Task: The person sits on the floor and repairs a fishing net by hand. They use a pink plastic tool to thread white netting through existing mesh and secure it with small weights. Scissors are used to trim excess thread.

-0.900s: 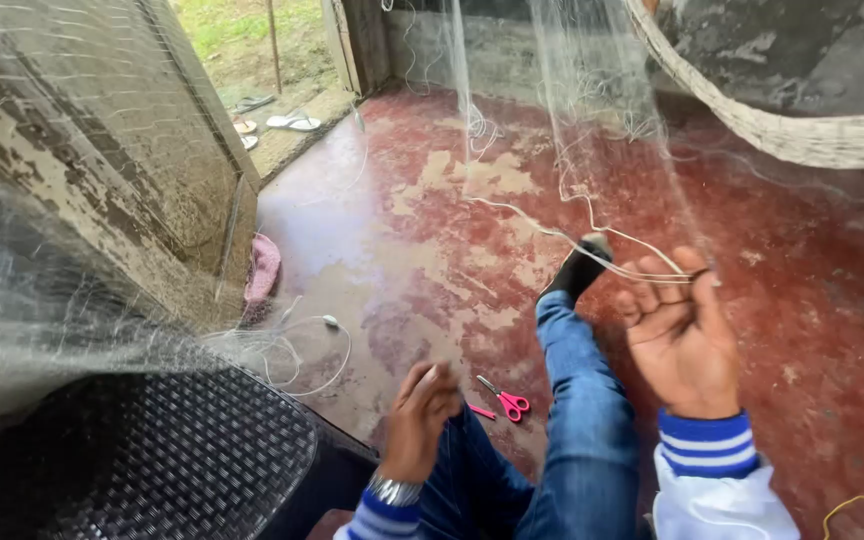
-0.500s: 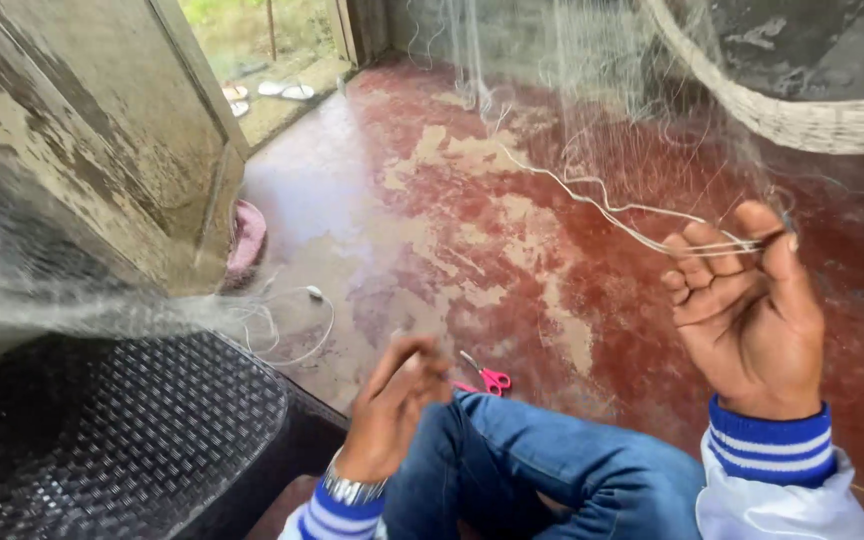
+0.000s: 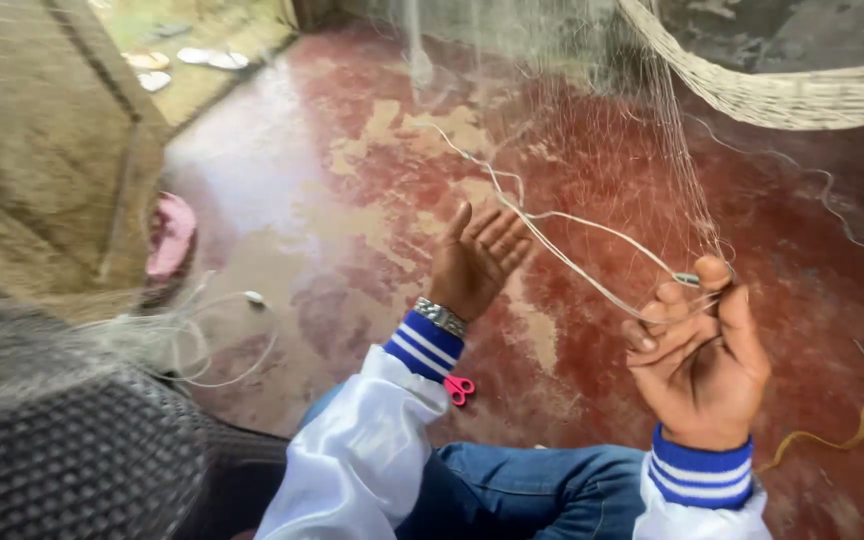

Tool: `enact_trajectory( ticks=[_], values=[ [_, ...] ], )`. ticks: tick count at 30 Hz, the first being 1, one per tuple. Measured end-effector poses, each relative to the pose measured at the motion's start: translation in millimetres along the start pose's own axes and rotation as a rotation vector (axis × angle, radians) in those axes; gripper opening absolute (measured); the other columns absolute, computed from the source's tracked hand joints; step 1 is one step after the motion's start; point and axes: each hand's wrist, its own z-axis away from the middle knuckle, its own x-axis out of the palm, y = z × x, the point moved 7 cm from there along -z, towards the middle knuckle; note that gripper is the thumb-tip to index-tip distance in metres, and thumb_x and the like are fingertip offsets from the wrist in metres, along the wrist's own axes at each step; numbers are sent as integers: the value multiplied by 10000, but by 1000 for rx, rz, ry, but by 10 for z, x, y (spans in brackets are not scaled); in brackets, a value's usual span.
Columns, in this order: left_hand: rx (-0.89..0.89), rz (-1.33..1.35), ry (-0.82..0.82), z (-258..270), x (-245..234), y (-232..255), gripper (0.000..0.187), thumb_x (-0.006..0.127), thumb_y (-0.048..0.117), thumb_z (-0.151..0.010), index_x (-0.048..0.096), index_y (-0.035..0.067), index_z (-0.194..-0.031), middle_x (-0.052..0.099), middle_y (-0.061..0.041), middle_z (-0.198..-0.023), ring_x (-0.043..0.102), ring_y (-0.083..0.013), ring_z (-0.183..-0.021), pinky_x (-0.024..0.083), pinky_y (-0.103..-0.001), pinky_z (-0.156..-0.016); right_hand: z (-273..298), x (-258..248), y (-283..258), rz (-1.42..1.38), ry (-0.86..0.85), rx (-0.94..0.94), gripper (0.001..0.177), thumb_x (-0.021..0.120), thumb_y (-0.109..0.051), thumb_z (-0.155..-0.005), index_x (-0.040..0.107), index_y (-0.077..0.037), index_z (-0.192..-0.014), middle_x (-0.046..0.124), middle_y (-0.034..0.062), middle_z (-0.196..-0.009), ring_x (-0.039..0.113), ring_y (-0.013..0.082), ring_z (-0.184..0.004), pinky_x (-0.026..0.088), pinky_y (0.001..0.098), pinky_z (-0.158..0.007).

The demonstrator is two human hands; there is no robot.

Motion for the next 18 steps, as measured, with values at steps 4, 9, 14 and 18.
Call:
enact_trajectory(
  ticks=[4, 9, 14, 18],
  values=[
    [-40, 67, -25, -238, -177, 64, 302, 571, 273, -861, 539, 30, -1039, 632, -88, -934, 635, -204, -813, 532, -362, -792, -242, -633, -55, 50, 135, -41, 251, 431, -194, -1004, 568, -51, -1159, 620, 147, -964, 604, 178, -761, 404, 271, -599],
    [-226, 35, -122, -681, -660, -197, 353, 469, 398, -900, 423, 185, -622, 566, -36, -765, 605, -184, -767, 541, -353, -693, -465, -949, 245, 53, 156, 6, 274, 385, -200, -1018, 558, -38, -1155, 623, 178, -933, 616, 221, -766, 438, 298, -597],
    [-229, 114, -85, -988, -739, -68, 579, 479, 462, -860, 434, 3, -1211, 562, -176, -1099, 595, -264, -961, 517, -380, -831, -577, -1022, 507, 47, 93, 87, 295, 385, -184, -1015, 563, -14, -1178, 583, 195, -936, 602, 223, -781, 446, 305, -627],
    [-36, 248, 10, -886, -817, 402, 364, 556, 144, -849, 467, 16, -1178, 587, -116, -946, 585, -206, -804, 516, -314, -757, -711, -1242, 461, 36, 146, 29, 262, 460, -160, -1008, 568, -20, -1202, 633, 231, -924, 611, 276, -787, 478, 361, -614]
  ],
)
